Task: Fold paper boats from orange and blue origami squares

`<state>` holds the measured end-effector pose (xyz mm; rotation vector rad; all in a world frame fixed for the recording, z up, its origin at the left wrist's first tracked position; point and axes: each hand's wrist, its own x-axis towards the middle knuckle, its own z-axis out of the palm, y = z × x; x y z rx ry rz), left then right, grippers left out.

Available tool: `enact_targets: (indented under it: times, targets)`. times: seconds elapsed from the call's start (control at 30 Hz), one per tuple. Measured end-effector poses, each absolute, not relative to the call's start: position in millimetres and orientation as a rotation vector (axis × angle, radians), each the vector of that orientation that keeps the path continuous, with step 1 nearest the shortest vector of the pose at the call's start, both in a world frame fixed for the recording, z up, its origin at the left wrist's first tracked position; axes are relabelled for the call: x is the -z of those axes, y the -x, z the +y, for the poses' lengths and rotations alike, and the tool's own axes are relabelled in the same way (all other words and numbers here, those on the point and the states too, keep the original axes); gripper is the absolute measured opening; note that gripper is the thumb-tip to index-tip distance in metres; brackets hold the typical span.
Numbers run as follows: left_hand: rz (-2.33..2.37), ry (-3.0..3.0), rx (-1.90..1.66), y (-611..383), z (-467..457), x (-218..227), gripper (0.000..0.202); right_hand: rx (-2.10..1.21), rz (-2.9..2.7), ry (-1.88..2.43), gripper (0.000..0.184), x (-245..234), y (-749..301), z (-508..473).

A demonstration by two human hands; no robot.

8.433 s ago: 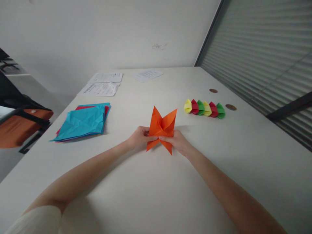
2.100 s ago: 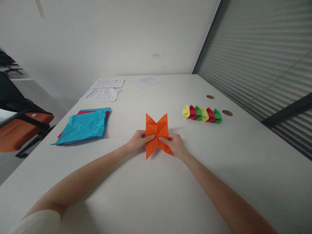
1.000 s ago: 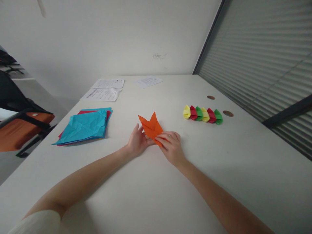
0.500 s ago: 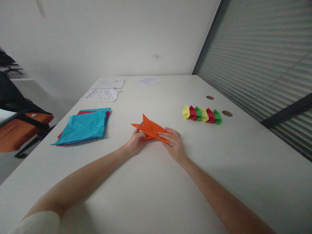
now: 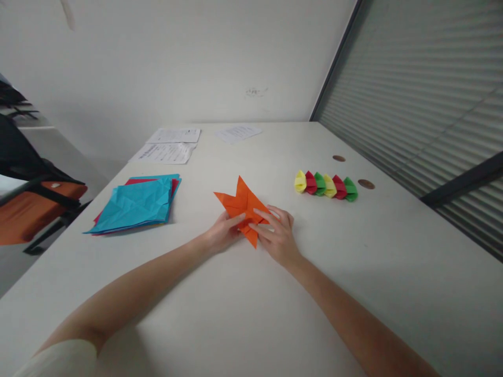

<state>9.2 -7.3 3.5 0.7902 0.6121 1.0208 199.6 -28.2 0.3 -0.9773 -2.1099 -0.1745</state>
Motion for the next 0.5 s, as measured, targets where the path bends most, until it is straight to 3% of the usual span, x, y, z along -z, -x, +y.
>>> enact_targets:
  times: [0.1,0.2,0.33,0.4,0.5]
  targets:
    - [0.849,-0.913,-1.232,-6,2,2,0.031,0.214,-2.139,0.995,0.029,-3,-195,-33]
    - [1.080,-1.368,-1.606,5,12,1,0.028,0.164,-2.056,1.039,0.054,0,-195,-30]
    - [0.921,-2.156,-1.478,15,7,-7,0.044,0.074,-1.838,1.122,0.076,5,-200,-21]
    - [0.768,-2.356,-1.307,14,-1,-9,0.048,0.104,-1.841,1.129,0.066,5,-205,-18]
    - [0.643,-2.484,-1.069,11,-6,-6,0.052,0.216,-1.947,1.076,0.030,1,-215,-15]
